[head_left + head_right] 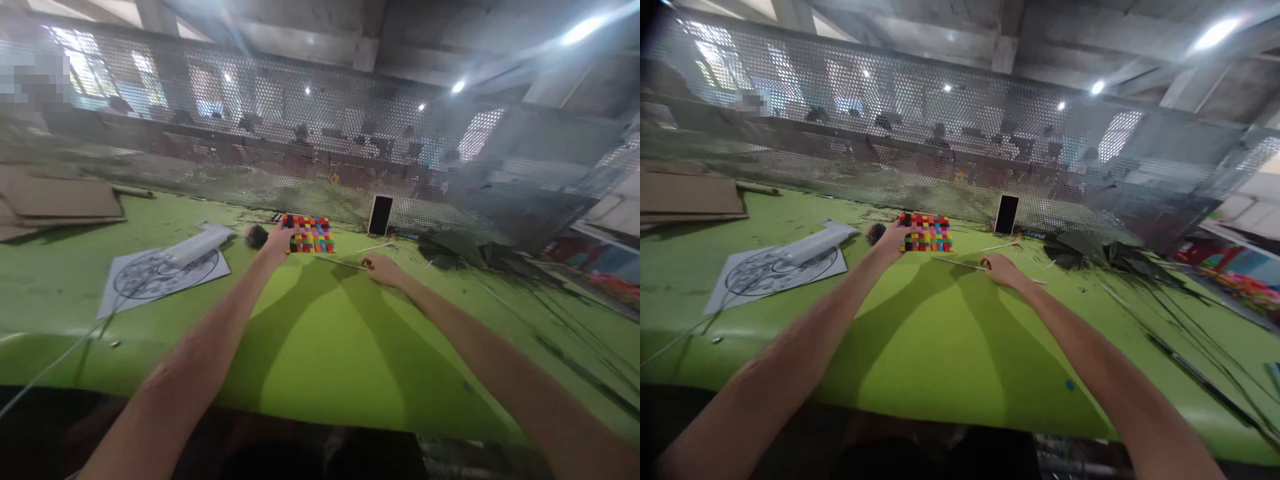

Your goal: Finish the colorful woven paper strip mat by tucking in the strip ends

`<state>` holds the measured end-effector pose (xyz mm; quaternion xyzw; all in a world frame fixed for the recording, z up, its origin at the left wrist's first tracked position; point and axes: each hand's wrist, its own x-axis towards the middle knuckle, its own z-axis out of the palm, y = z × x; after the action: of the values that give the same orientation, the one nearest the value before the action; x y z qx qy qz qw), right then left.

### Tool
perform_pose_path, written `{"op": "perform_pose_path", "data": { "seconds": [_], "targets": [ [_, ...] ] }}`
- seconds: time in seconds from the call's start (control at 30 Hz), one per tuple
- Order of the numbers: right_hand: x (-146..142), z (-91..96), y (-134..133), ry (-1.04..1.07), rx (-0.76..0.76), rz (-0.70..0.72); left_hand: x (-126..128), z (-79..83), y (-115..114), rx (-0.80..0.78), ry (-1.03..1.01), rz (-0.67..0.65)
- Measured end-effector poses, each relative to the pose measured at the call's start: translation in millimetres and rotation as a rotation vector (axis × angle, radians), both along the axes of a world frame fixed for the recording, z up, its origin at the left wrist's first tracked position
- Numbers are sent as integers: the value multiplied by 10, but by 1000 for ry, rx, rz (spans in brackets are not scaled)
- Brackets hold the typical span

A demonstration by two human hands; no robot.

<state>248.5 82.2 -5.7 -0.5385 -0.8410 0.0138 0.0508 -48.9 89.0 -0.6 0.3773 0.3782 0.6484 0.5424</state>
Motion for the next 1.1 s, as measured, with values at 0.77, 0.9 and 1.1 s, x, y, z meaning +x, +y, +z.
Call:
{"op": "perform_pose_path", "data": {
  "seconds": [0.77,0.9,1.1],
  "targets": [
    [143,-54,-423,12,85,202,-57,-124,34,52,149,-123],
    [317,95,-405,58,174,160,-16,-86,-30,54,154,-177],
    [658,77,-362,247,413,214,150,99,-209,69,173,-227]
  ]
}}
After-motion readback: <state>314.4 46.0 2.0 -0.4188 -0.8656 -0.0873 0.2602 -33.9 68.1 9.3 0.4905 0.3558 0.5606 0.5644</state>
